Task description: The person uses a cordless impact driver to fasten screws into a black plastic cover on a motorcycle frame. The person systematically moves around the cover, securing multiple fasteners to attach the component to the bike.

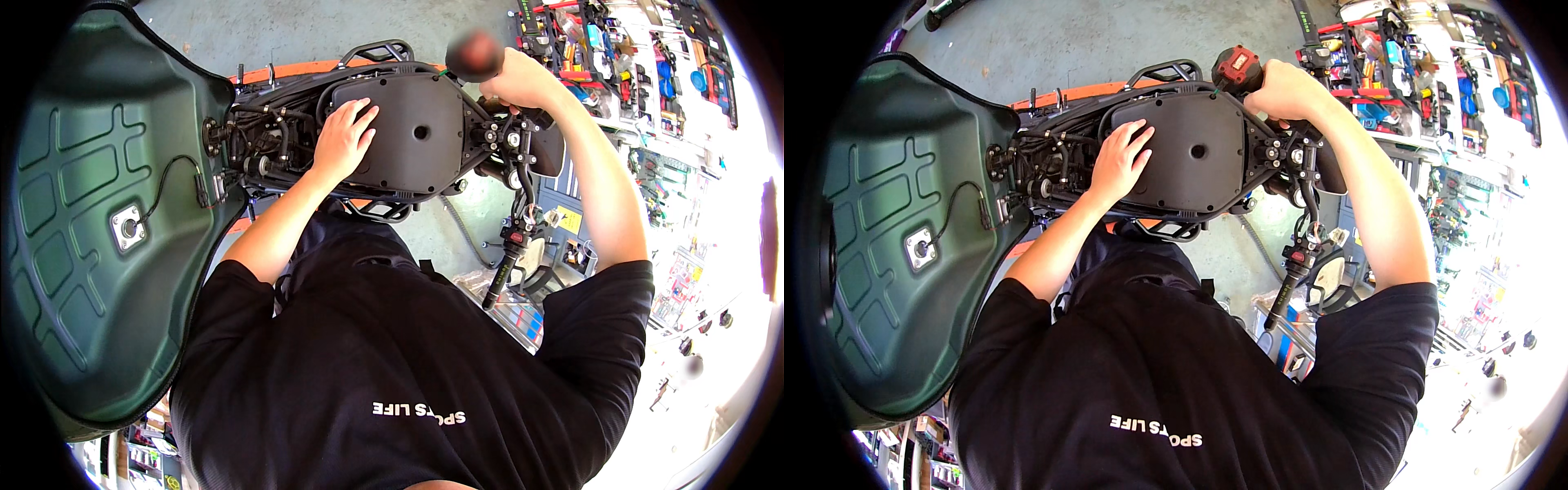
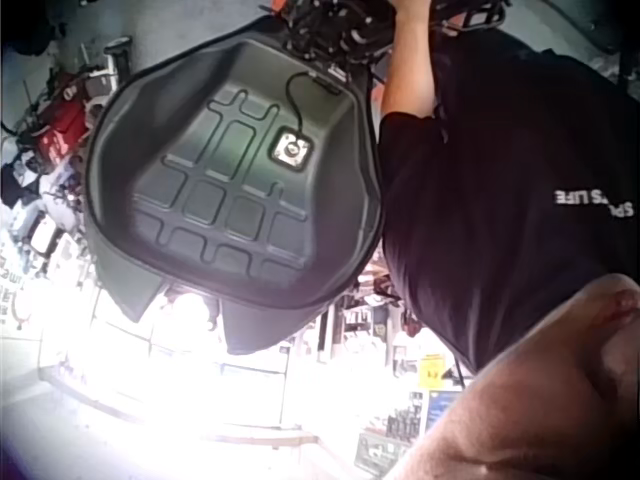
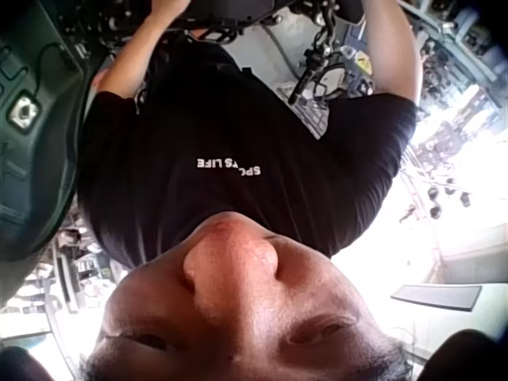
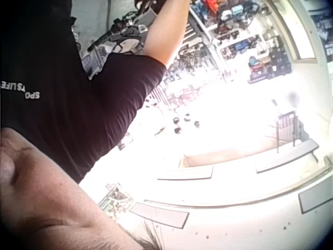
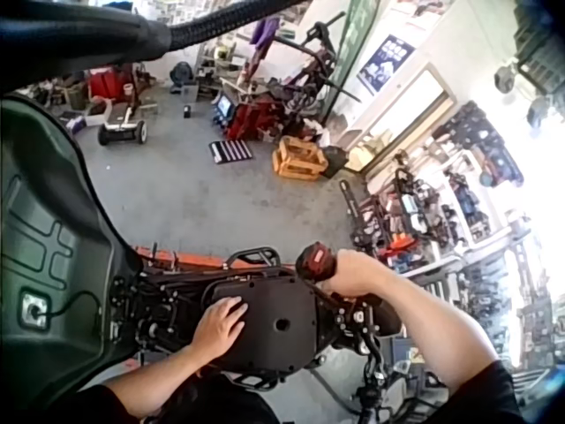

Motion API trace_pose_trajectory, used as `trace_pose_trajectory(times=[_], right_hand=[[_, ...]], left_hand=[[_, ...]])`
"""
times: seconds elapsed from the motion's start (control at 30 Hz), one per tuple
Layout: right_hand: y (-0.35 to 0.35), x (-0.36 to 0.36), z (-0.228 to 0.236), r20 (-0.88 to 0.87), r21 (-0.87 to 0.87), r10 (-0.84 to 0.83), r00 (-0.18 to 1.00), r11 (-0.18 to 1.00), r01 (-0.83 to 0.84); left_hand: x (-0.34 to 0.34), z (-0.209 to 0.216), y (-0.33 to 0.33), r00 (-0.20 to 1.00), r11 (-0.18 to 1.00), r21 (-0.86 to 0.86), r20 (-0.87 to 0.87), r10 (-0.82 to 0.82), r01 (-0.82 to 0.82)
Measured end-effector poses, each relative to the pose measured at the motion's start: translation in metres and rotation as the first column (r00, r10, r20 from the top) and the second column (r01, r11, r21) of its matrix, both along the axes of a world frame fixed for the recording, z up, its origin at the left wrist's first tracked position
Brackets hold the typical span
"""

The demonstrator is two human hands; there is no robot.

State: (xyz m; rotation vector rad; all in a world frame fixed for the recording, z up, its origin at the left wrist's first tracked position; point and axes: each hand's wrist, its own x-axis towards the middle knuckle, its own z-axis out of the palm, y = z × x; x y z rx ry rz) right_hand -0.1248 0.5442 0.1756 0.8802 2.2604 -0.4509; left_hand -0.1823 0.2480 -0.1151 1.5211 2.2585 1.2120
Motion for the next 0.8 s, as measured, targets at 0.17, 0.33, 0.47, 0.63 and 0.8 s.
trace_pose_trajectory(times=[0.17,0.33,0.47,0.63,0.8], right_hand=[[0.006,0.001,-0.006,-0.017,-0.014,-0.008,1.0,1.0,0.007],[0.014,0.0,-0.007,-0.052,-0.074,-0.026,0.998,0.997,0.022],[0.03,0.001,-0.01,-0.096,-0.122,-0.038,0.995,0.992,0.026],[0.053,-0.009,-0.007,-0.039,-0.179,-0.116,0.992,0.978,0.108],[0.062,-0.025,-0.001,-0.001,-0.202,-0.104,0.995,0.974,0.102]], left_hand=[[0.0,-0.001,0.0,1.0,1.0,-0.011,0.013,-0.006,0.006],[0.001,-0.002,0.0,1.0,1.0,-0.012,0.016,0.0,0.0],[0.001,-0.001,0.0,1.0,1.0,-0.015,0.016,0.001,0.0],[0.001,0.001,0.001,1.0,1.0,-0.022,0.019,-0.003,0.003],[0.002,0.0,0.0,1.0,0.999,-0.035,0.011,0.003,-0.003]])
